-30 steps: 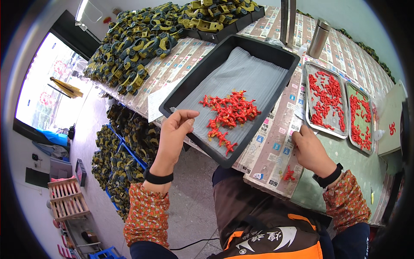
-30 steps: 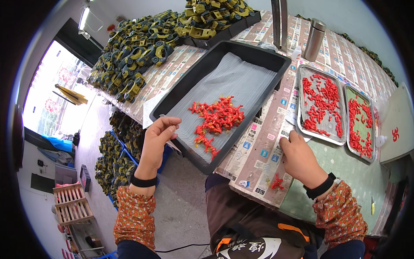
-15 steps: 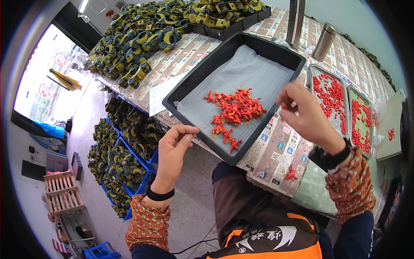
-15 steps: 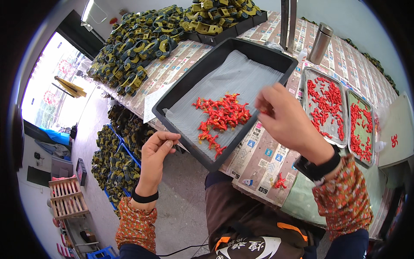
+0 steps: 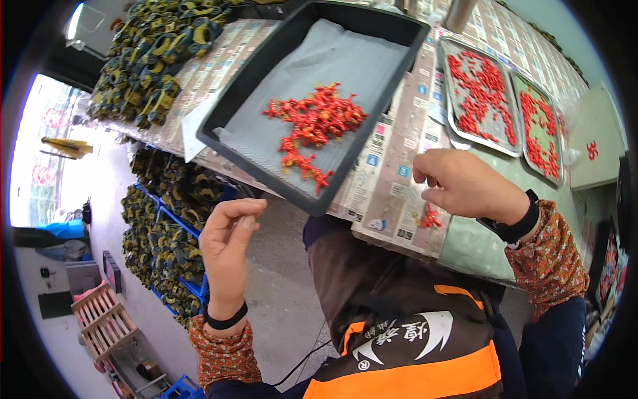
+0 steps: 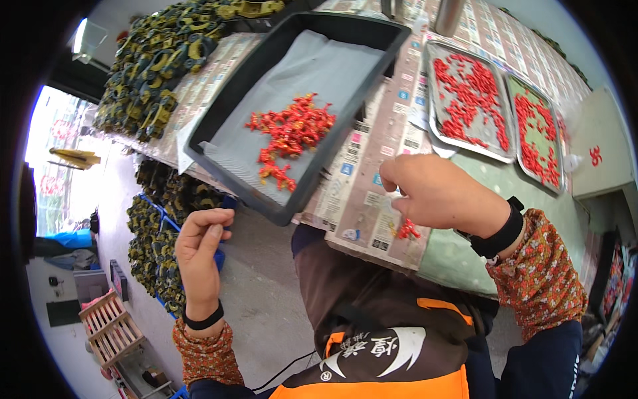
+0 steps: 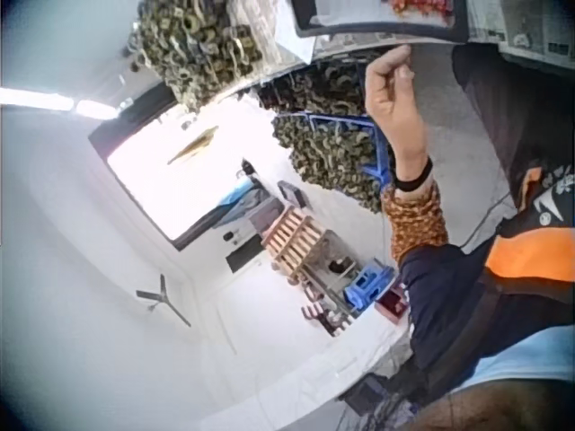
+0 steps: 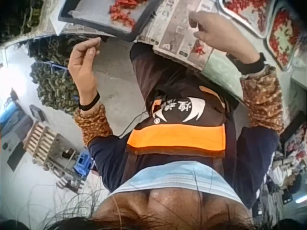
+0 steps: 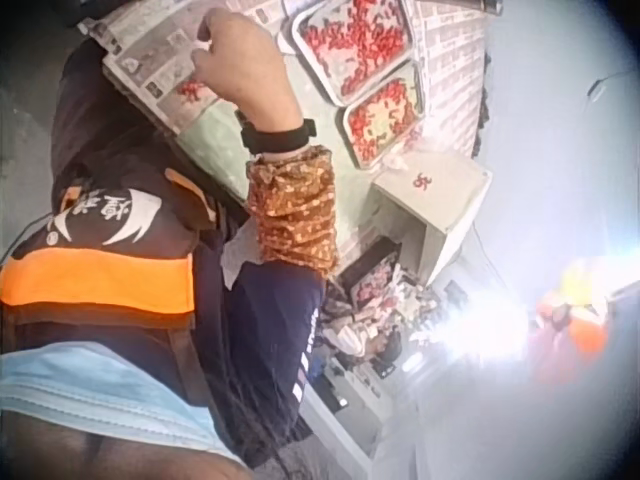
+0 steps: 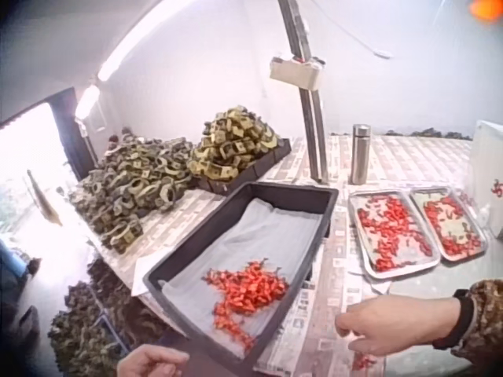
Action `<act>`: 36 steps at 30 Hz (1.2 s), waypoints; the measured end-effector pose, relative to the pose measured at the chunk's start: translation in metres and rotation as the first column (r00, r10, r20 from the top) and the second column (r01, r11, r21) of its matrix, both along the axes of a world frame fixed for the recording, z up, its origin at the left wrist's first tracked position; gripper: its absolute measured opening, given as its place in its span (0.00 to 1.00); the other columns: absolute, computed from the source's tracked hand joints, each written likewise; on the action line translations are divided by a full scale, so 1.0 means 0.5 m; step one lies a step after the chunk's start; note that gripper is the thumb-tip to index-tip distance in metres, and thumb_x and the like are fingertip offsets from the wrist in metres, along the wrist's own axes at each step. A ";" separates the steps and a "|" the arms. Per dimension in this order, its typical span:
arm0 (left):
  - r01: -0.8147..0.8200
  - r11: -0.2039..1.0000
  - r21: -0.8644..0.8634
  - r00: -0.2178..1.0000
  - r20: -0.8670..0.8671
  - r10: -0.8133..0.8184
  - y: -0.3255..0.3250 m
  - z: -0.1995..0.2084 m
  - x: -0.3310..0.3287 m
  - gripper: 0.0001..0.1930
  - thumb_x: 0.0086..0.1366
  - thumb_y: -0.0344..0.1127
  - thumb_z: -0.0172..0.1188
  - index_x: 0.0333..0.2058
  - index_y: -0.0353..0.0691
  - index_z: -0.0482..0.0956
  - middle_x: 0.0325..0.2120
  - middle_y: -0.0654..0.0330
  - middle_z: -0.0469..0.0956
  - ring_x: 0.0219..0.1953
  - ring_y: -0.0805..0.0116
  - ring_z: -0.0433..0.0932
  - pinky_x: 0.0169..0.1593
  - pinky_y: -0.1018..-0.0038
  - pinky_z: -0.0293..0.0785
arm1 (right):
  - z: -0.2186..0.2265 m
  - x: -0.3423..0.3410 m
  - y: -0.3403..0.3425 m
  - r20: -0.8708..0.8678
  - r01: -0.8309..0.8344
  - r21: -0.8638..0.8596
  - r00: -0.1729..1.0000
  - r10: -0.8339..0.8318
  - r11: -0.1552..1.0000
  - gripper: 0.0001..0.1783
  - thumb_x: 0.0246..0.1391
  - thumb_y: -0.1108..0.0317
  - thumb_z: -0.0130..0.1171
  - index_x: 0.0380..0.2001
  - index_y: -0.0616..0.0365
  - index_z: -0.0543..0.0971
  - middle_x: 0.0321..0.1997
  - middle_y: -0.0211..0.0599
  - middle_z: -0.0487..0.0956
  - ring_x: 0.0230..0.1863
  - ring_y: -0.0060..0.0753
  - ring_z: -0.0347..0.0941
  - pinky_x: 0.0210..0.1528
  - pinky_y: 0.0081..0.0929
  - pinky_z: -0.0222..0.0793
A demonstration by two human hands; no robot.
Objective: Manually assembling small red plastic components into a larger assembly and applying glue.
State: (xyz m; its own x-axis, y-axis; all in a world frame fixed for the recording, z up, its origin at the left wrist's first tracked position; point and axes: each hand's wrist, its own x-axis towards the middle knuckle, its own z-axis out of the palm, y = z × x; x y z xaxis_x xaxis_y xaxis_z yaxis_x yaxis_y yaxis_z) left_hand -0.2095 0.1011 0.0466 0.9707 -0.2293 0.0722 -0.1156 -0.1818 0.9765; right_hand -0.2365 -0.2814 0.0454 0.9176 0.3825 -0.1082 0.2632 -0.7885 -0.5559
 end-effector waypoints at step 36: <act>0.349 0.929 0.124 0.895 -0.337 -0.292 -0.373 -0.125 -0.180 0.16 0.81 0.39 0.52 0.42 0.33 0.83 0.25 0.65 0.79 0.28 0.77 0.75 0.32 0.78 0.70 | 0.083 -0.582 -0.548 0.342 0.799 0.101 0.531 -0.775 0.592 0.10 0.56 0.67 0.67 0.39 0.60 0.81 0.36 0.46 0.78 0.40 0.49 0.78 0.44 0.40 0.75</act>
